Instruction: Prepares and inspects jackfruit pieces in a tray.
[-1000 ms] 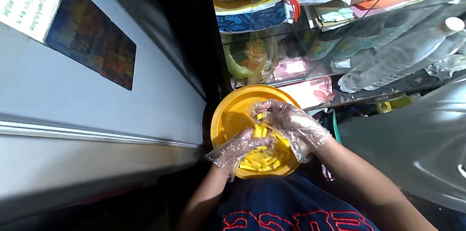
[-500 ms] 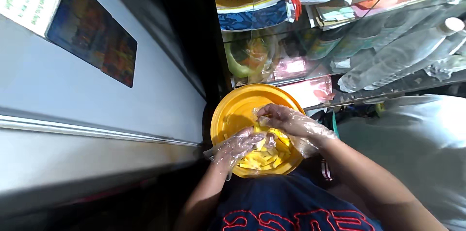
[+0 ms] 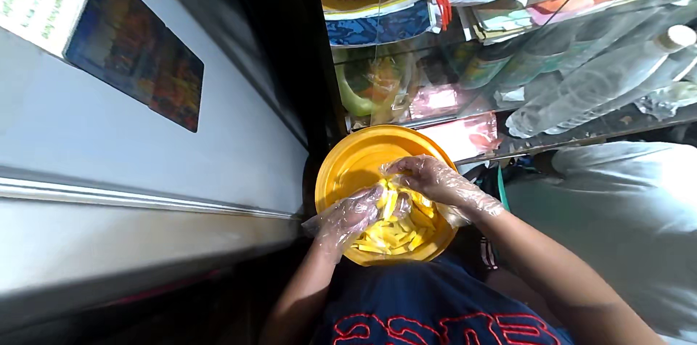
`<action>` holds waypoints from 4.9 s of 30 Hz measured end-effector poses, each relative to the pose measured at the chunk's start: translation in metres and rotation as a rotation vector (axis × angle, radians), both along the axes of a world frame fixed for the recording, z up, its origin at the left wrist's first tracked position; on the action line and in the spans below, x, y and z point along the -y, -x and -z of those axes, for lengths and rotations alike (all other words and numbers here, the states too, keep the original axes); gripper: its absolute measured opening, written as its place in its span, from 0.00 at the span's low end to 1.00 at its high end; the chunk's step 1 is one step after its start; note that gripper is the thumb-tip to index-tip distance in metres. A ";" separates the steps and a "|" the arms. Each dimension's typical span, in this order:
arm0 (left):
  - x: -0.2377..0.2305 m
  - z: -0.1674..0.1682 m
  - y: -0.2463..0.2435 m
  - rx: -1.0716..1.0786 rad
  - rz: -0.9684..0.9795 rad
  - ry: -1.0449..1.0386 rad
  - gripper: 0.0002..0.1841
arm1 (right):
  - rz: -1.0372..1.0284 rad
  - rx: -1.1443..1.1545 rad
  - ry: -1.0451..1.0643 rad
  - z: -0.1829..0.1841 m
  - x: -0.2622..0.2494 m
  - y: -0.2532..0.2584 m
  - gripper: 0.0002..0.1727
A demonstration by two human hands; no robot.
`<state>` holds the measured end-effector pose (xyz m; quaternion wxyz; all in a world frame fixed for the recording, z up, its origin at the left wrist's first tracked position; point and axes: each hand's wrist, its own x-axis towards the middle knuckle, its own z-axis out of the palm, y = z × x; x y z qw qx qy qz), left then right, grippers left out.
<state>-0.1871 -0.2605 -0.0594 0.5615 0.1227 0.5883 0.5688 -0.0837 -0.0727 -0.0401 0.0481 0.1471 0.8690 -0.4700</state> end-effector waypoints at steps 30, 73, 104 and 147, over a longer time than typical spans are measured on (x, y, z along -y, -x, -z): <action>0.012 0.036 0.024 -0.006 -0.006 -0.111 0.26 | 0.129 0.429 -0.112 0.054 -0.007 0.004 0.21; 0.002 0.027 0.003 -0.142 0.016 0.016 0.19 | -0.271 -0.143 -0.123 -0.010 -0.010 0.011 0.07; -0.003 0.012 -0.008 -0.396 -0.009 0.228 0.24 | -0.207 0.144 -0.091 -0.004 0.015 0.018 0.16; 0.014 0.025 0.019 -0.329 0.019 0.073 0.25 | -0.292 0.765 -0.259 0.045 0.060 0.014 0.20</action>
